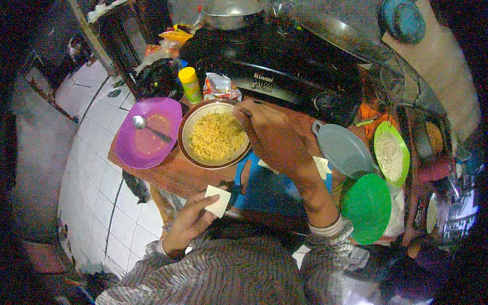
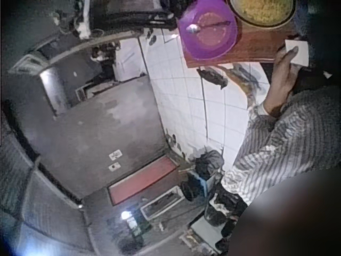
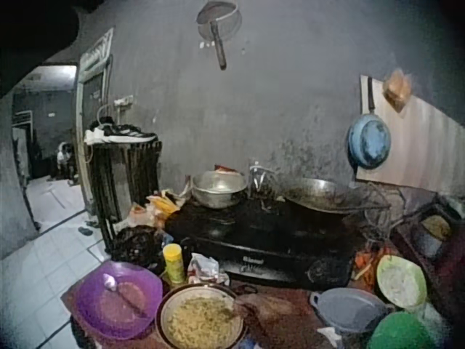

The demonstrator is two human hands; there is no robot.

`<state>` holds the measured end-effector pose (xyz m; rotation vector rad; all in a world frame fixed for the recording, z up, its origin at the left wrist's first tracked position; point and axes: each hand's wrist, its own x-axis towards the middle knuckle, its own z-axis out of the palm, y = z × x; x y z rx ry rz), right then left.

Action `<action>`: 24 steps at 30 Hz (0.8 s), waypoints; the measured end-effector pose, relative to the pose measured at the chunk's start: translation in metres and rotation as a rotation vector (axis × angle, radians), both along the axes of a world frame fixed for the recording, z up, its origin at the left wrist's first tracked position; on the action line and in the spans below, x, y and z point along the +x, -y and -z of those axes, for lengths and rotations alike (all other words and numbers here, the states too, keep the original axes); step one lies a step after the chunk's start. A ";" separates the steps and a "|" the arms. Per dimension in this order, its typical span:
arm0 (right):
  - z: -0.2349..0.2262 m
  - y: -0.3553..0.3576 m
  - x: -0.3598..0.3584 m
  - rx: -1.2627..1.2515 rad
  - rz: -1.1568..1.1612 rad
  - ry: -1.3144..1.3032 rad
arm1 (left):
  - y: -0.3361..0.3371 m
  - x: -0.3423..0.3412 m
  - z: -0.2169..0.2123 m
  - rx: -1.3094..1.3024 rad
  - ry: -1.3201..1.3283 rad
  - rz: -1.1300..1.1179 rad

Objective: The person assembles small food parcels by placing a yellow filling onto square wrappers, folding them into triangular shapes, and setting them aside. The process is repeated multiple times using a spoon to transfer filling from a bowl.

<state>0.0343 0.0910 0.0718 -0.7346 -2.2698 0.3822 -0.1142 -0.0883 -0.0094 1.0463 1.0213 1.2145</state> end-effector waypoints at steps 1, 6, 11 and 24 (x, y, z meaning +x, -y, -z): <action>-0.001 0.000 0.002 -0.017 0.000 0.007 | 0.000 0.002 -0.002 0.015 0.084 0.013; 0.004 -0.008 0.005 -0.036 0.023 -0.039 | -0.010 0.009 -0.006 -0.337 0.445 -0.030; 0.011 -0.021 0.004 -0.176 0.049 -0.370 | -0.018 0.011 0.001 -0.440 0.586 -0.015; 0.063 -0.030 -0.010 -0.458 0.080 -0.467 | -0.020 0.015 0.014 -0.431 0.682 0.049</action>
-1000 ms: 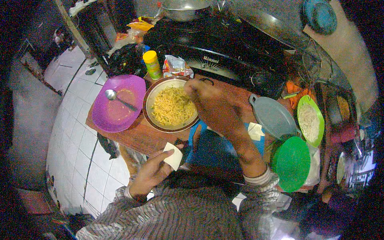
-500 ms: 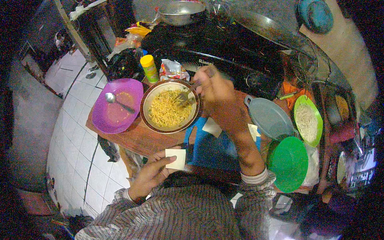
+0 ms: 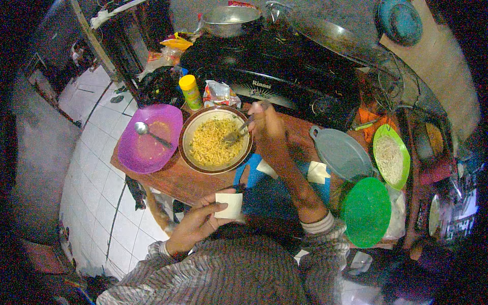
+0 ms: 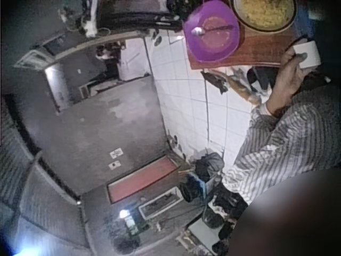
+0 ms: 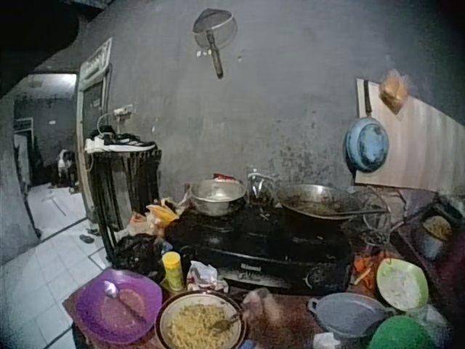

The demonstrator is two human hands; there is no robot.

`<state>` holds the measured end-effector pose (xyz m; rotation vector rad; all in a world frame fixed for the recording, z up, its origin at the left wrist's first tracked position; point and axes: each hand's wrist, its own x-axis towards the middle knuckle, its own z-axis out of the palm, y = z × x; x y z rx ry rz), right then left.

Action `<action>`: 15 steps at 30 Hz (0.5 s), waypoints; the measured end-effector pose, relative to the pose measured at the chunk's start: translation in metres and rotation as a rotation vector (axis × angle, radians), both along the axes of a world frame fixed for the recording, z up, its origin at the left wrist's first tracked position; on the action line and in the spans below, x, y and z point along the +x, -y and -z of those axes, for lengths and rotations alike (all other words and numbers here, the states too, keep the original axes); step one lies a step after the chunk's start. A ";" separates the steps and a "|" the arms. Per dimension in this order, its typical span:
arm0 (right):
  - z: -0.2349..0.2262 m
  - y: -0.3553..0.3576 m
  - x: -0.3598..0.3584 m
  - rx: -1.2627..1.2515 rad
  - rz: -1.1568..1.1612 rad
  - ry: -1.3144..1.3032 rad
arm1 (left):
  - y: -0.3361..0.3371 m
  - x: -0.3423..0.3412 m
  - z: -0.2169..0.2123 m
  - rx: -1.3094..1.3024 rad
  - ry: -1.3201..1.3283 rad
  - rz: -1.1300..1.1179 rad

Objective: The person assembles small food parcels by placing a yellow filling onto square wrappers, folding them into triangular shapes, and setting them aside. The process is repeated multiple times using a spoon to transfer filling from a bowl.

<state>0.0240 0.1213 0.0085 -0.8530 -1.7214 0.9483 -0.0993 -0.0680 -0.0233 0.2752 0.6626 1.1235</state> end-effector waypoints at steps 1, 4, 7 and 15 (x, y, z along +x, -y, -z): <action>0.003 -0.002 0.001 -0.059 0.020 -0.083 | 0.000 0.000 -0.001 0.003 0.006 -0.006; 0.010 -0.009 0.011 -0.204 0.085 -0.238 | -0.001 0.000 -0.005 0.017 0.034 -0.009; 0.015 -0.021 0.017 -0.229 0.125 -0.327 | -0.001 0.000 -0.009 0.029 0.019 0.020; 0.005 -0.017 0.016 -0.189 0.133 -0.281 | 0.003 -0.001 -0.015 0.025 0.035 -0.033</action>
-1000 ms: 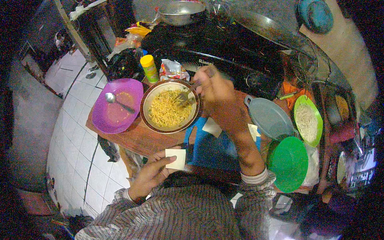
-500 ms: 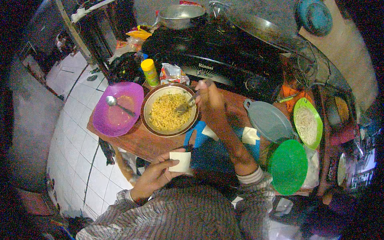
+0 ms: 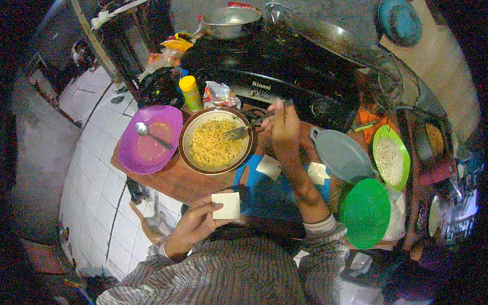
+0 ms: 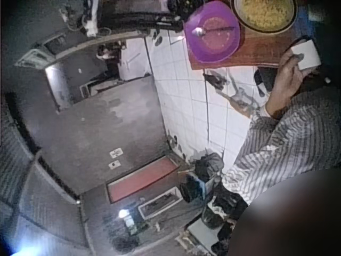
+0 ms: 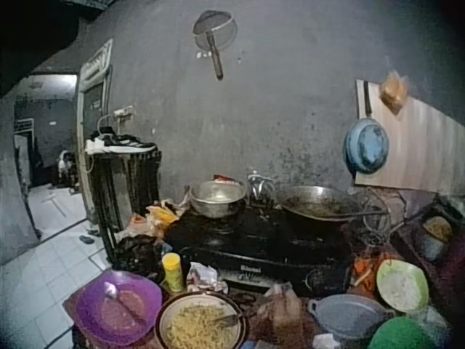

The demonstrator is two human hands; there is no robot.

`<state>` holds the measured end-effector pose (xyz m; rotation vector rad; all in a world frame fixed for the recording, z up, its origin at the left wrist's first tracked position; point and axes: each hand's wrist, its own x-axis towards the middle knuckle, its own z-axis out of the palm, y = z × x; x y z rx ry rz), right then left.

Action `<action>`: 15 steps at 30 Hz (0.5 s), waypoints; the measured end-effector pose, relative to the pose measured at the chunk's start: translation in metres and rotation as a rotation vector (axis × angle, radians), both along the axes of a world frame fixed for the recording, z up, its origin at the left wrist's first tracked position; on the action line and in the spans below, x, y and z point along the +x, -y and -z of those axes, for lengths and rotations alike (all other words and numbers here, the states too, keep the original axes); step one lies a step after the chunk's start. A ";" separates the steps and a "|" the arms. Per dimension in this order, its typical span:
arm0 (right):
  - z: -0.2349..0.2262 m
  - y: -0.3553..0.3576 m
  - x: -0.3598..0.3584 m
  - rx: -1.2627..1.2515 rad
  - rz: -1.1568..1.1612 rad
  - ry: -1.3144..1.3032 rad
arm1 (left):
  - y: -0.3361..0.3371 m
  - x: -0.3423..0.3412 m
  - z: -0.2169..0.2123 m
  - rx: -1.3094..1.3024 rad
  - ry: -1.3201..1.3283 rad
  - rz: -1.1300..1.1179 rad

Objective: The person assembles small food parcels by placing a yellow filling onto square wrappers, folding them into triangular shapes, and setting them aside. The process is repeated multiple times using a spoon to transfer filling from a bowl.

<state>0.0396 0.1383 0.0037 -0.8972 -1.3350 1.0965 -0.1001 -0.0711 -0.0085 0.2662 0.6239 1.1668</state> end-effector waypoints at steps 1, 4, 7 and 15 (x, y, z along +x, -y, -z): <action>-0.004 0.003 -0.001 -0.016 -0.005 -0.006 | 0.000 0.000 0.000 -0.007 0.008 0.004; -0.017 0.010 -0.003 -0.012 -0.030 -0.011 | -0.001 -0.002 -0.001 -0.017 0.078 -0.012; -0.026 0.014 -0.003 0.036 -0.058 0.050 | 0.001 -0.004 -0.001 -0.010 0.099 -0.042; -0.010 0.021 -0.019 0.143 -0.119 0.204 | 0.003 -0.006 0.000 -0.055 0.106 -0.078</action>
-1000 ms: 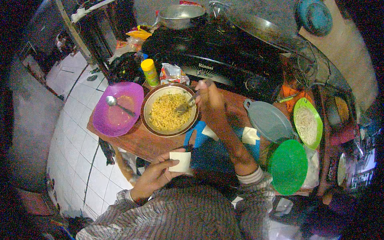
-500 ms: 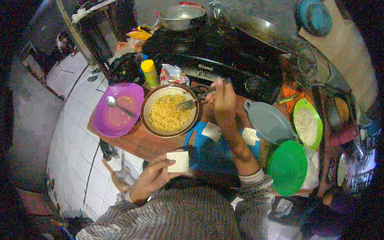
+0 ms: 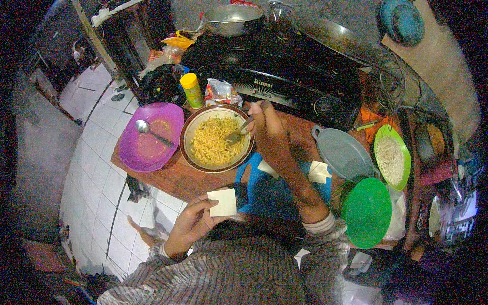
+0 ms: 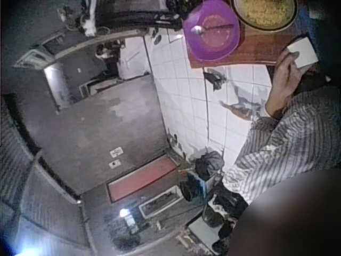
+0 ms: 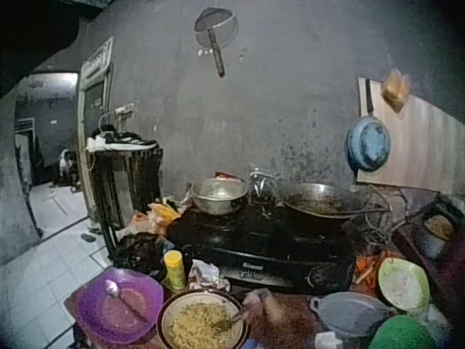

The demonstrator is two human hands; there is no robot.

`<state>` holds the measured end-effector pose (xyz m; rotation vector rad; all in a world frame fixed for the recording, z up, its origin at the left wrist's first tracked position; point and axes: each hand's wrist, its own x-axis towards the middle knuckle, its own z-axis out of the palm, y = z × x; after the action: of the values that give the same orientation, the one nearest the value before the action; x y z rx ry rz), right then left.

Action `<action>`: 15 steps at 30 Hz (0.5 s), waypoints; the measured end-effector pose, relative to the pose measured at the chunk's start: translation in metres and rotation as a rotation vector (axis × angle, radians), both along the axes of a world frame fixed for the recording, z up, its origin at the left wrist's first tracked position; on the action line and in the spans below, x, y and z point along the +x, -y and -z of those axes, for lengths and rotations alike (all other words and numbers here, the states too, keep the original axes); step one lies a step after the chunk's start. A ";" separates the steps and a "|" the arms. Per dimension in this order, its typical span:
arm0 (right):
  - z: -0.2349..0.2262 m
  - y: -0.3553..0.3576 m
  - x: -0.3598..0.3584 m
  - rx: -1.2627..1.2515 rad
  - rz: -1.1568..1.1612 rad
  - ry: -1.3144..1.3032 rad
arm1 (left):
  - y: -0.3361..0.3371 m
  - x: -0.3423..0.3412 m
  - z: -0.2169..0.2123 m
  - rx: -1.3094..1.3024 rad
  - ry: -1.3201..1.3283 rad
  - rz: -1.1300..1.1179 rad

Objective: The person assembles small food parcels by placing a yellow filling onto square wrappers, folding them into triangular shapes, and setting them aside. The process is repeated multiple times using a spoon to transfer filling from a bowl.

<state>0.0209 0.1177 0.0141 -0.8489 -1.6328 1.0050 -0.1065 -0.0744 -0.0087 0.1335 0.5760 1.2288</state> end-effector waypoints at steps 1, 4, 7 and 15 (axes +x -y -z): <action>0.004 -0.002 -0.001 -0.083 0.040 -0.034 | 0.000 0.000 0.000 -0.007 -0.013 -0.004; 0.015 -0.008 0.006 -0.106 0.089 -0.119 | 0.000 -0.001 -0.001 0.002 -0.005 -0.017; 0.023 -0.007 0.010 -0.145 0.101 -0.098 | -0.001 -0.002 0.000 0.017 -0.007 -0.012; 0.013 0.003 0.019 -0.329 0.060 -0.463 | -0.006 -0.006 0.002 0.001 0.031 0.044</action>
<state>0.0403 0.1145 0.0011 -0.7978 -1.0616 1.3357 -0.1122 -0.0681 -0.0110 0.1272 0.5423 1.1867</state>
